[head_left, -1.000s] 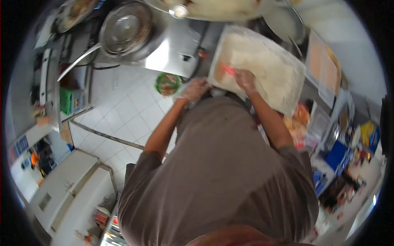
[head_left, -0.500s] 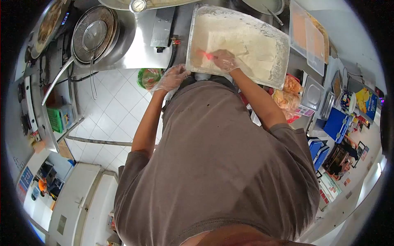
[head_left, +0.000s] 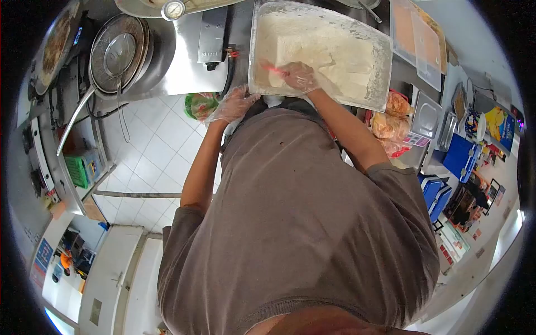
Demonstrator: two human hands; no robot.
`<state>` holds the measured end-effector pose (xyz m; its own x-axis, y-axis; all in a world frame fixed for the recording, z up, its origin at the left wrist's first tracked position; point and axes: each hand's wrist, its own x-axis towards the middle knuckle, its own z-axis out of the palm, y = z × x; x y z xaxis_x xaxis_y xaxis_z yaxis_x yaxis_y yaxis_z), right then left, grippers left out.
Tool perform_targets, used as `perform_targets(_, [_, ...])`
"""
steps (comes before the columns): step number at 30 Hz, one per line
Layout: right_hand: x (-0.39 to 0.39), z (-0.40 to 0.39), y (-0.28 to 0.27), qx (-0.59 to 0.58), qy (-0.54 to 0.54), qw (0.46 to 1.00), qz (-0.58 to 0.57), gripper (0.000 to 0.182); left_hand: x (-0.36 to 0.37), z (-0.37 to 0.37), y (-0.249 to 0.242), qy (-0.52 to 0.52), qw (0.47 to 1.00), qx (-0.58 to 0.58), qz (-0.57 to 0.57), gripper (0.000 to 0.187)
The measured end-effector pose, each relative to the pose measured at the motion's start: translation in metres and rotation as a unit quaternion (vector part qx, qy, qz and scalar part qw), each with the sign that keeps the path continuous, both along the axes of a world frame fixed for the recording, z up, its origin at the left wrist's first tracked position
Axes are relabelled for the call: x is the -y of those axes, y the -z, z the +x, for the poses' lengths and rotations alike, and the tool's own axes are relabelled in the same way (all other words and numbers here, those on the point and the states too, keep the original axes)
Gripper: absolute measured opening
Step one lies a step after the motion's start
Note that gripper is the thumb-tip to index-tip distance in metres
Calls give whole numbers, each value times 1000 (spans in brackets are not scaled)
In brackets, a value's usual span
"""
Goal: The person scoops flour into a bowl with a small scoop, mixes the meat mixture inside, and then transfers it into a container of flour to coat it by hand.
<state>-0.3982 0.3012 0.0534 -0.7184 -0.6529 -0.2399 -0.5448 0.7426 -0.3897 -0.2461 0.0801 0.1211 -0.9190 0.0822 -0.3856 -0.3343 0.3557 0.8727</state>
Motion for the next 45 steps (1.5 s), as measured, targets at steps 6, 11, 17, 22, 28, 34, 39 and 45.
perform_targets(6, [7,-2,7,23,68,994,87,27,2,3,15,19,998,11,-67,42])
perform_targets(11, [7,-8,-2,114,103,983,96,31,1,5,28,11,999,5,-43,42])
perform_targets(17, [-7,-16,13,223,19,974,-34,28,-4,4,11,5,999,46,-11,43])
perform_targets(22, [-17,-20,14,292,-12,951,-104,31,-1,8,28,5,994,32,-106,45])
perform_targets(28, [-38,-22,1,315,89,940,-96,37,0,12,-20,11,984,67,-163,39])
perform_targets(34, [-62,-24,10,306,151,925,-169,41,16,25,22,-79,991,22,-105,33])
perform_targets(39, [-75,-23,1,175,199,952,-154,38,8,18,-5,-146,986,29,-73,31])
perform_targets(45, [-104,-33,6,193,142,953,-185,44,-10,12,-28,-206,978,-37,15,38])
